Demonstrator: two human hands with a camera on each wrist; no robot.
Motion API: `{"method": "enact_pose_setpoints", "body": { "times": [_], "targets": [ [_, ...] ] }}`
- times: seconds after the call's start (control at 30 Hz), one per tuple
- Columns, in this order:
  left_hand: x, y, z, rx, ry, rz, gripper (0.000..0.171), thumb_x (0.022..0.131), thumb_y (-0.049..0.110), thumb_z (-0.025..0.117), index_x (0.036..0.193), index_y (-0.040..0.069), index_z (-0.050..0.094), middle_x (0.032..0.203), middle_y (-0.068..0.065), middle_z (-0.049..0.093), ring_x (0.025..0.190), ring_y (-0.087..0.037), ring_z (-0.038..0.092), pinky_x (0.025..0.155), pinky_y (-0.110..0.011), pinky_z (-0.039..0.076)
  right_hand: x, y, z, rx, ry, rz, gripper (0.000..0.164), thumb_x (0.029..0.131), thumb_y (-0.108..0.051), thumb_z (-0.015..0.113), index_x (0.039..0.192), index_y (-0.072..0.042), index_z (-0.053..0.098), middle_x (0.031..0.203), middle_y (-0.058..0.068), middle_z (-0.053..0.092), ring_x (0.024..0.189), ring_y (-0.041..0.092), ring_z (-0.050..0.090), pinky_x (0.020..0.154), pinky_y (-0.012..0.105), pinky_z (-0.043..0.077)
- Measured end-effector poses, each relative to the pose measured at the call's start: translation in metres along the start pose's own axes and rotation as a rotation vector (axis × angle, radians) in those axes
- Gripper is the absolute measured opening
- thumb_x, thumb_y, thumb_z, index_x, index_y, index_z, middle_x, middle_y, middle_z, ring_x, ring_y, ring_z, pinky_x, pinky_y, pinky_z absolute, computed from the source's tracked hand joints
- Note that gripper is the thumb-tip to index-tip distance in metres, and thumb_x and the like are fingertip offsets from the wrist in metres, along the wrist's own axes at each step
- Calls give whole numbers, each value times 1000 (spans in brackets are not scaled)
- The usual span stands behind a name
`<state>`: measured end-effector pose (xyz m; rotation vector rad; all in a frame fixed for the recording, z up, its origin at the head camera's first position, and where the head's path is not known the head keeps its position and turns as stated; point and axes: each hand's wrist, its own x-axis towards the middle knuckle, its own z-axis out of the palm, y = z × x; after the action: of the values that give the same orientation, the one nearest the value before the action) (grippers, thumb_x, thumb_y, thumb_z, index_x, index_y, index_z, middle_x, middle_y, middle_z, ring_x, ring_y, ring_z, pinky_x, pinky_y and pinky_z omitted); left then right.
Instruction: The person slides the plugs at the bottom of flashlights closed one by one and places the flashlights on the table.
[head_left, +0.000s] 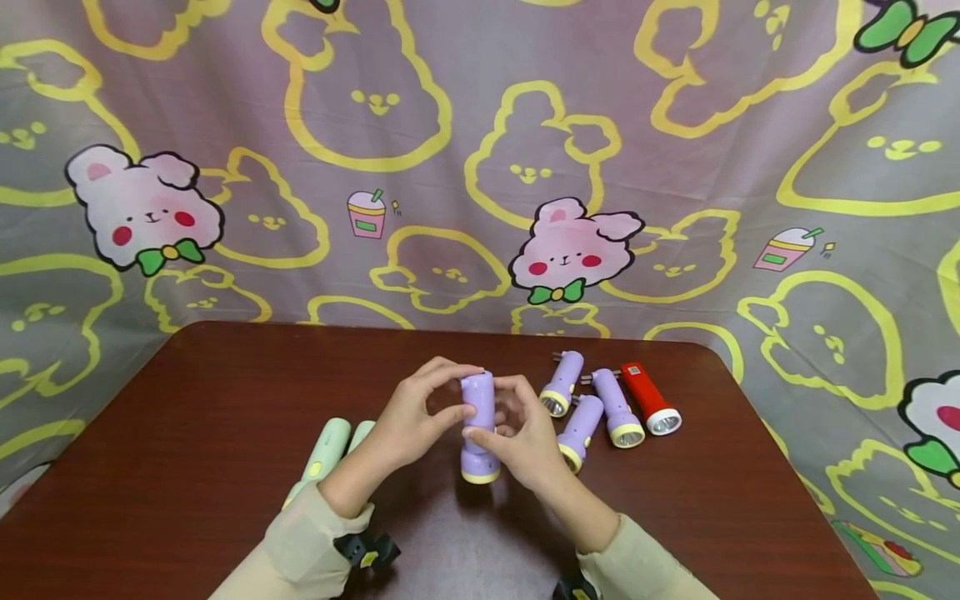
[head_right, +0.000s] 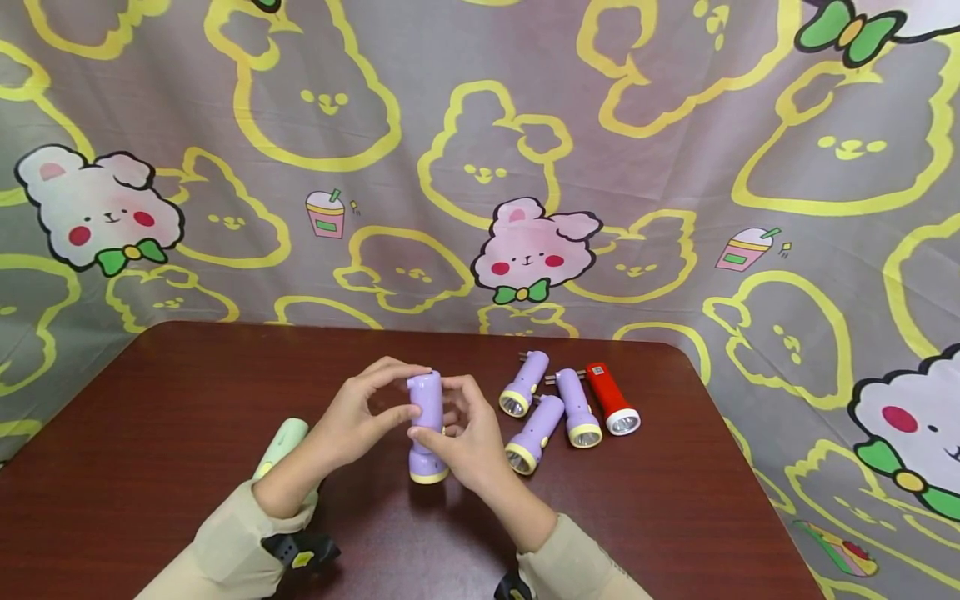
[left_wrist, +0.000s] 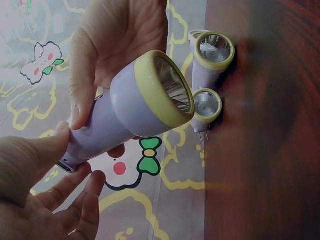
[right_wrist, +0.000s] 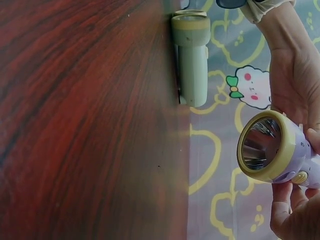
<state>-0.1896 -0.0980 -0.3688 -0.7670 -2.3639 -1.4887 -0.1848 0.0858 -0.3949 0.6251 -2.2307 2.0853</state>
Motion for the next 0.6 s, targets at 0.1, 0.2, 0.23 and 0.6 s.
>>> {"method": "enact_pose_setpoints", "body": {
  "times": [0.1,0.2,0.23,0.6],
  "targets": [
    [0,0,0,3,-5,-9,42,85,4,76,126,9,67,110,-8,64,96,-27,60,71,-23,50,0,0,0,-1,1,4,52,78,4,78,122,0,51,110,26,67,80,9,63,72,23,55],
    [-1,1,0,-2,-9,-15,42,85,4,76,127,9,67,111,-7,64,96,-23,61,72,-23,50,0,1,1,1,4,3,52,78,4,79,122,1,51,110,26,67,80,9,63,71,23,55],
    [-1,0,0,-3,-11,-13,42,86,4,75,127,9,67,111,-7,64,96,-22,60,73,-25,50,0,1,1,1,5,3,52,78,4,79,122,0,51,110,26,67,80,9,63,71,23,55],
    [-2,0,-3,17,-44,-7,42,86,6,76,127,11,67,110,-4,63,97,-18,59,74,-28,50,-1,6,2,18,-7,-5,50,80,3,78,122,0,50,109,26,66,82,9,63,72,24,56]
  ]
}}
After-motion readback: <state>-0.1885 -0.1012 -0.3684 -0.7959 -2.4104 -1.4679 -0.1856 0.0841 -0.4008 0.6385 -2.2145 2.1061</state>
